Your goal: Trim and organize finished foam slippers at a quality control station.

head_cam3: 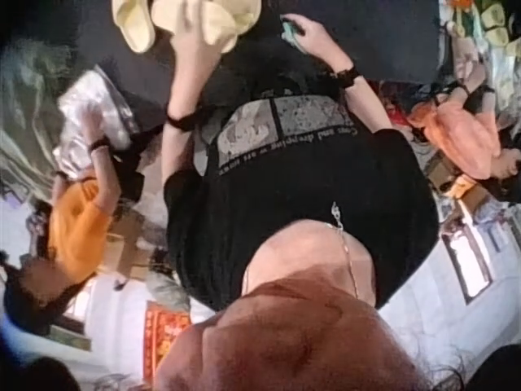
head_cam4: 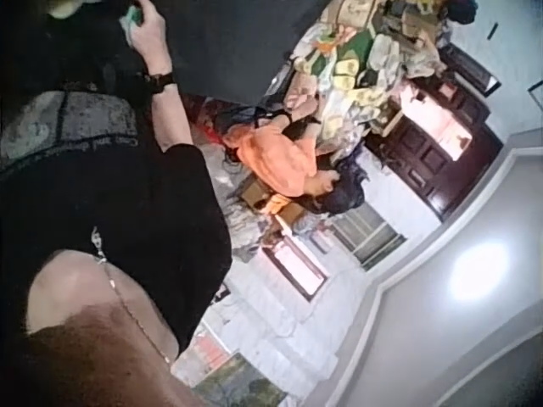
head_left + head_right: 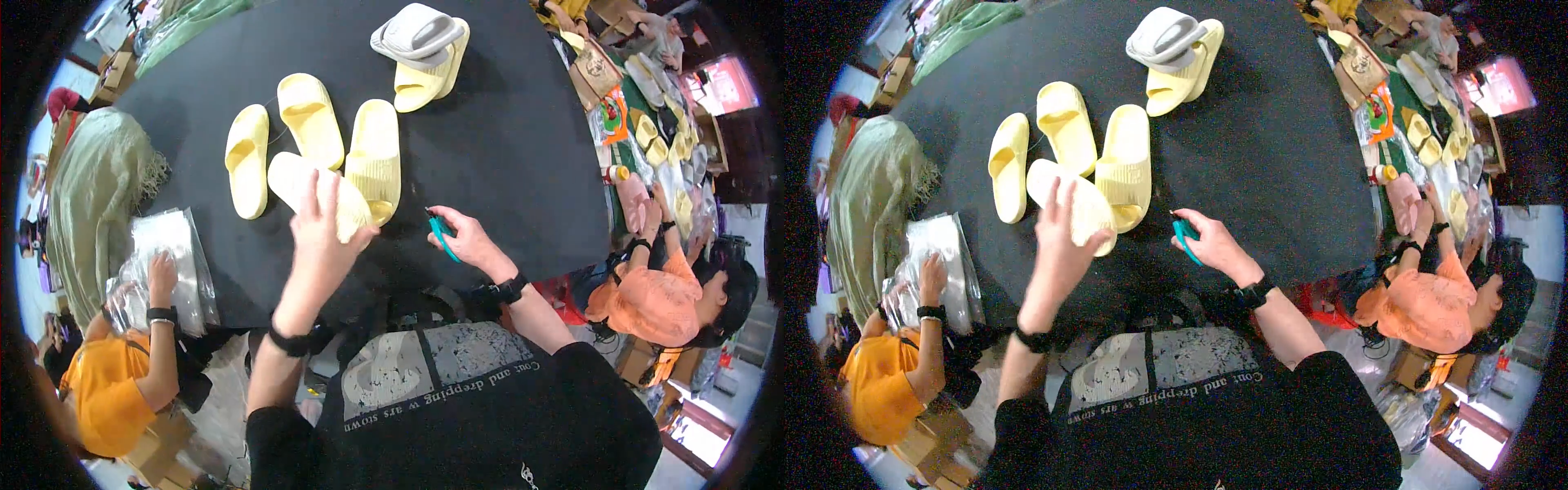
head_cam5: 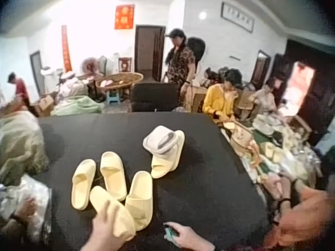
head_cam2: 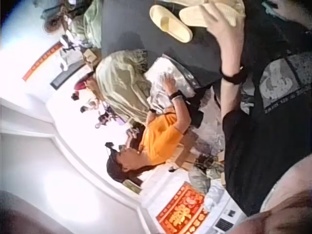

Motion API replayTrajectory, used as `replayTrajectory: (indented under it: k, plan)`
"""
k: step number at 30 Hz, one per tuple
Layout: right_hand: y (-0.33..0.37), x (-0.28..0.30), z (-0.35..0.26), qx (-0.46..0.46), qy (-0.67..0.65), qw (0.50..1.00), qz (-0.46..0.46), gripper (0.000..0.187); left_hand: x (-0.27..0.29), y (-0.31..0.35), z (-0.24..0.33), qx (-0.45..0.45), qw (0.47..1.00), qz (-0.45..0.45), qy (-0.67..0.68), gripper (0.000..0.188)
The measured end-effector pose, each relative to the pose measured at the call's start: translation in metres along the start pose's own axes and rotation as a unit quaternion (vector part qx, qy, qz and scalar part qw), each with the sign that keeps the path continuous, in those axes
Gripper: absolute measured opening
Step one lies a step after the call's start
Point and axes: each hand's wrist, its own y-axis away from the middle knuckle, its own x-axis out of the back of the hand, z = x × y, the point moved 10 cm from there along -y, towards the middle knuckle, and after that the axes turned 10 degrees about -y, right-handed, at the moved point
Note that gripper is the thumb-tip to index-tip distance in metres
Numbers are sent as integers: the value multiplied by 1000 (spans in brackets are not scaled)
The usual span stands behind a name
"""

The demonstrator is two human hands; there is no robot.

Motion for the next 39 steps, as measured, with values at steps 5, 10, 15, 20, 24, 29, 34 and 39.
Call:
replayTrajectory:
  k: [5, 10, 15, 20, 24, 29, 34, 39]
  plan:
    - [-1, -23, -23, 30, 11, 998, -49, 45, -75, 10, -16, 71, 975, -114, -177, 93]
    - [-6, -33, -7, 23, 11, 997, -77, 46, -37, 26, -25, 103, 993, -51, 32, 83]
    - [-8, -59, 13, -37, -127, 977, -169, 51, -10, 64, -60, 139, 990, 22, 1, 78]
    - [1, -95, 2, -57, -59, 951, -299, 63, -42, 107, -100, 298, 864, 38, 403, 76]
    - [-4, -108, 12, -71, -20, 946, -317, 65, -51, 115, -103, 296, 822, 75, 482, 78]
    - [-10, -119, -2, -139, -51, 930, -336, 68, -64, 123, -110, 295, 806, 71, 508, 79]
    - [-22, -130, 8, -135, -105, 935, -310, 61, -69, 126, -111, 297, 805, 61, 509, 81]
    - [-19, -125, 4, -146, -145, 935, -290, 50, -78, 139, -113, 315, 808, 63, 493, 84]
